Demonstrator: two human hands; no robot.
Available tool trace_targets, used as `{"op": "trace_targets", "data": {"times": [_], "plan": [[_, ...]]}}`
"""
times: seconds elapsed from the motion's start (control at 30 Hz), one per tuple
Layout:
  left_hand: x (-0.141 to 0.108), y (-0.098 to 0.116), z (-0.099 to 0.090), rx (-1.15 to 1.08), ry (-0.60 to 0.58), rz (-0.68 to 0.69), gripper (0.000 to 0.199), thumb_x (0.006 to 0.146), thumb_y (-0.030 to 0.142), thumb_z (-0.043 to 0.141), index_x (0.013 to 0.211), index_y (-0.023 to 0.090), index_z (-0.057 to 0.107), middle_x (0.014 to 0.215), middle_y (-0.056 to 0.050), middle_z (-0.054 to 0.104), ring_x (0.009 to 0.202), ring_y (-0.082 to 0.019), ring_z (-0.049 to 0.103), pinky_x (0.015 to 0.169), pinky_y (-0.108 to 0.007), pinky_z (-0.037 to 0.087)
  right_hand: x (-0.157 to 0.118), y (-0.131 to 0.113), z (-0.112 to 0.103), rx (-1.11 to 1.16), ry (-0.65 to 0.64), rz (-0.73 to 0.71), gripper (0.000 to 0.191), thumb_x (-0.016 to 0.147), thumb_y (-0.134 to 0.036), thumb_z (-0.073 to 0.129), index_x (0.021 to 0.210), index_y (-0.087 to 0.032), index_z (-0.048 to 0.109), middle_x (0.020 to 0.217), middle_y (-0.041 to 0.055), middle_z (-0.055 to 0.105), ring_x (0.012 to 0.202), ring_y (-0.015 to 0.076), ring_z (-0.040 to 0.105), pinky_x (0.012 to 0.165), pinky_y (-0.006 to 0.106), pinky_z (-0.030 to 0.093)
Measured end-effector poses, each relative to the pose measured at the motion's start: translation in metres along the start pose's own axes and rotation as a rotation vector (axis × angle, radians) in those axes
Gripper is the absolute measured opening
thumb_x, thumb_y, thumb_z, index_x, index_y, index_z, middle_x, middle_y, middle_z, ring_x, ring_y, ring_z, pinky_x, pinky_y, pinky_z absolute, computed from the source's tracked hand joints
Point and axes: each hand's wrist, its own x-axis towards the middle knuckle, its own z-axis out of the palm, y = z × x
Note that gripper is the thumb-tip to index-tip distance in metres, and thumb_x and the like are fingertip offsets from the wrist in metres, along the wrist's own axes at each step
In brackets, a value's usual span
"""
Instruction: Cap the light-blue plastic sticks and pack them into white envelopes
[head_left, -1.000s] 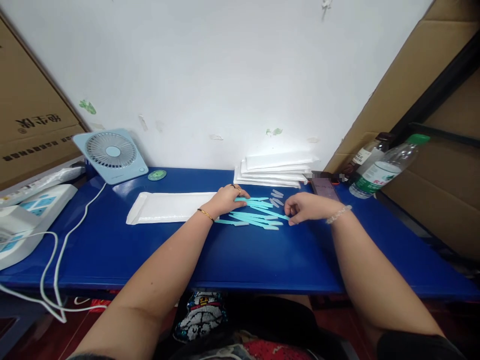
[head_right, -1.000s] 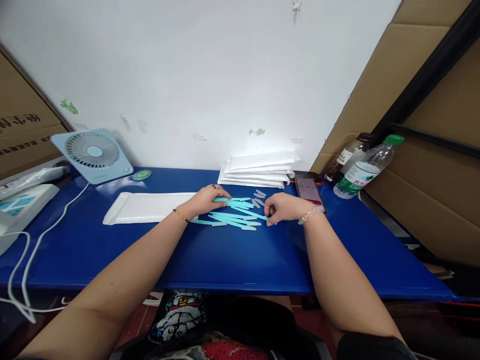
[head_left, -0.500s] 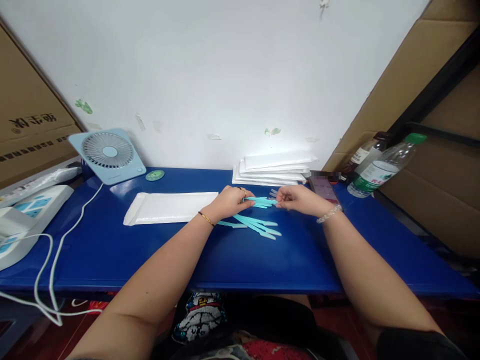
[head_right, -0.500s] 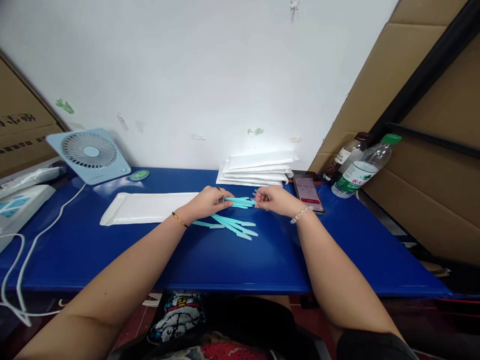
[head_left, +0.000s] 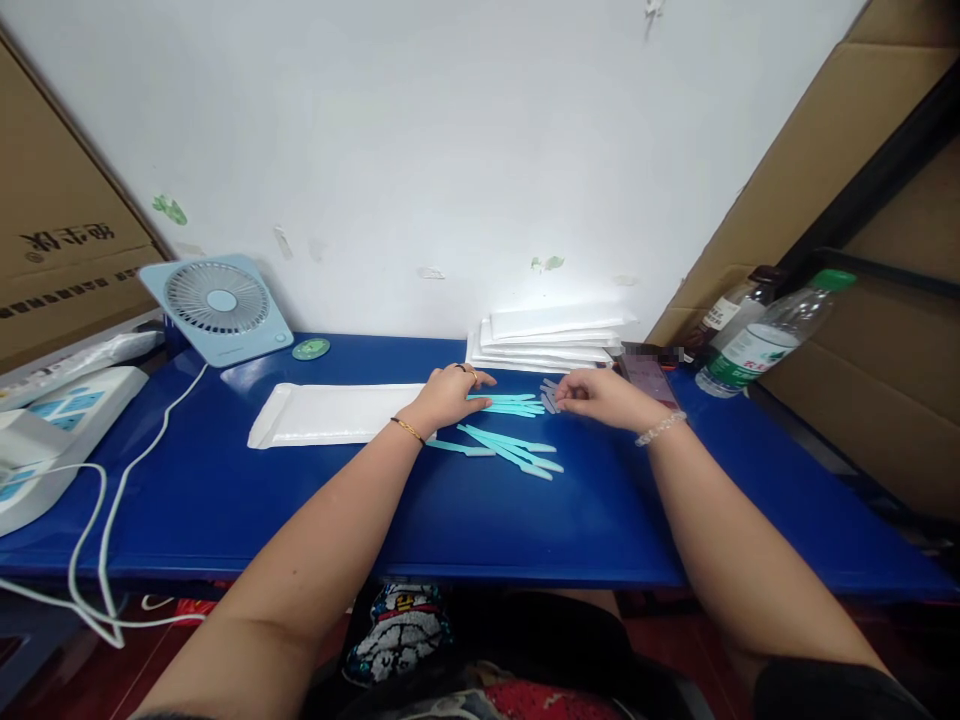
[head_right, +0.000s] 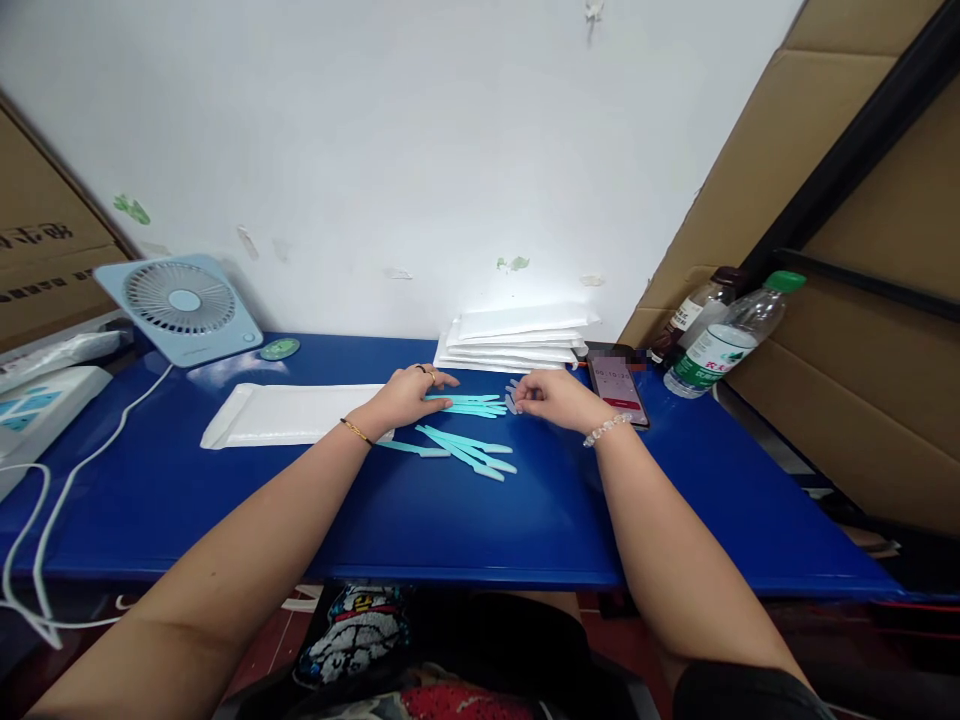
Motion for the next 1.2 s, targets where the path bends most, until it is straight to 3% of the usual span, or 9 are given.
{"op": "trace_targets", "data": {"times": [0.13,0.27,0.43,0.63,0.73,0.83,0.97,1.03,1.2], "plan": [[-0.002,0.006,-0.002,-0.037,-0.025,0.042,0.03,0.078,0.049,0.057,0.093,0.024,0.065,0.092,0.0,0.065,0.091,-0.019,0.058,0.075,-0.027,0.038,-0.003,-0.019,0.011,-0.008,-0.219,-0.111,0.029,0.072,-0.042,0.066,0.085,-0.017,0.064,0.076,0.0028,0.062,0.067,0.0142,0.055,0.059,0.025,0.041],[-0.007,0.017,-0.006,-0.07,-0.101,0.149,0.034,0.079,0.053,0.055,0.088,0.023,0.066,0.088,0.0,0.066,0.085,-0.016,0.059,0.076,-0.026,0.037,0.001,-0.028,0.024,-0.089,-0.275,-0.158,0.018,0.076,-0.034,0.064,0.079,-0.016,0.062,0.075,0.0019,0.059,0.063,0.0118,0.051,0.057,0.024,0.038],[-0.007,0.027,-0.005,-0.028,-0.154,0.215,0.023,0.083,0.041,0.054,0.08,0.023,0.067,0.082,0.002,0.068,0.076,-0.013,0.059,0.073,-0.026,0.035,0.004,-0.026,0.023,-0.132,-0.138,-0.166,0.012,0.082,-0.029,0.056,0.079,-0.017,0.06,0.074,0.0024,0.059,0.063,0.0124,0.05,0.057,0.024,0.036],[0.001,0.014,-0.003,0.071,0.039,0.065,0.018,0.084,0.031,0.051,0.078,0.022,0.065,0.082,0.001,0.069,0.081,-0.017,0.059,0.069,-0.028,0.034,0.006,-0.004,0.007,-0.109,0.091,-0.064,0.012,0.081,-0.026,0.055,0.077,-0.017,0.06,0.071,0.0028,0.062,0.062,0.0136,0.053,0.057,0.024,0.037],[0.003,0.006,0.001,0.054,0.043,0.015,0.018,0.084,0.035,0.052,0.082,0.023,0.066,0.086,0.0,0.069,0.086,-0.018,0.059,0.072,-0.029,0.035,0.006,0.002,0.003,-0.111,0.142,-0.006,0.013,0.078,-0.029,0.058,0.076,-0.017,0.062,0.071,0.0029,0.062,0.062,0.014,0.054,0.057,0.024,0.038],[0.002,0.005,0.002,0.023,0.026,0.028,0.023,0.08,0.042,0.057,0.093,0.025,0.065,0.091,0.001,0.067,0.092,-0.018,0.059,0.075,-0.028,0.036,0.0,-0.008,0.003,-0.061,0.055,-0.052,0.016,0.077,-0.032,0.06,0.079,-0.017,0.064,0.076,0.0034,0.064,0.066,0.0146,0.055,0.06,0.025,0.04],[-0.003,0.015,-0.004,-0.043,-0.035,0.095,0.028,0.079,0.048,0.056,0.087,0.023,0.065,0.088,0.001,0.067,0.086,-0.016,0.06,0.073,-0.026,0.037,-0.009,-0.033,0.009,-0.009,-0.295,-0.128,0.023,0.07,-0.039,0.068,0.079,-0.018,0.064,0.068,0.0008,0.061,0.06,0.013,0.054,0.054,0.023,0.04],[-0.007,0.02,-0.007,-0.081,-0.105,0.144,0.031,0.078,0.051,0.055,0.083,0.023,0.067,0.086,0.001,0.068,0.082,-0.015,0.06,0.074,-0.026,0.037,-0.01,-0.041,0.014,-0.039,-0.396,-0.139,0.02,0.069,-0.036,0.07,0.075,-0.018,0.063,0.065,0.0001,0.06,0.057,0.0119,0.052,0.052,0.023,0.038],[-0.01,0.029,-0.009,-0.103,-0.209,0.238,0.027,0.079,0.048,0.056,0.078,0.025,0.07,0.079,0.002,0.069,0.077,-0.015,0.06,0.076,-0.026,0.037,-0.003,-0.037,0.021,-0.091,-0.291,-0.126,0.015,0.076,-0.032,0.063,0.072,-0.018,0.062,0.063,0.0008,0.06,0.056,0.0119,0.051,0.052,0.023,0.036]]}}
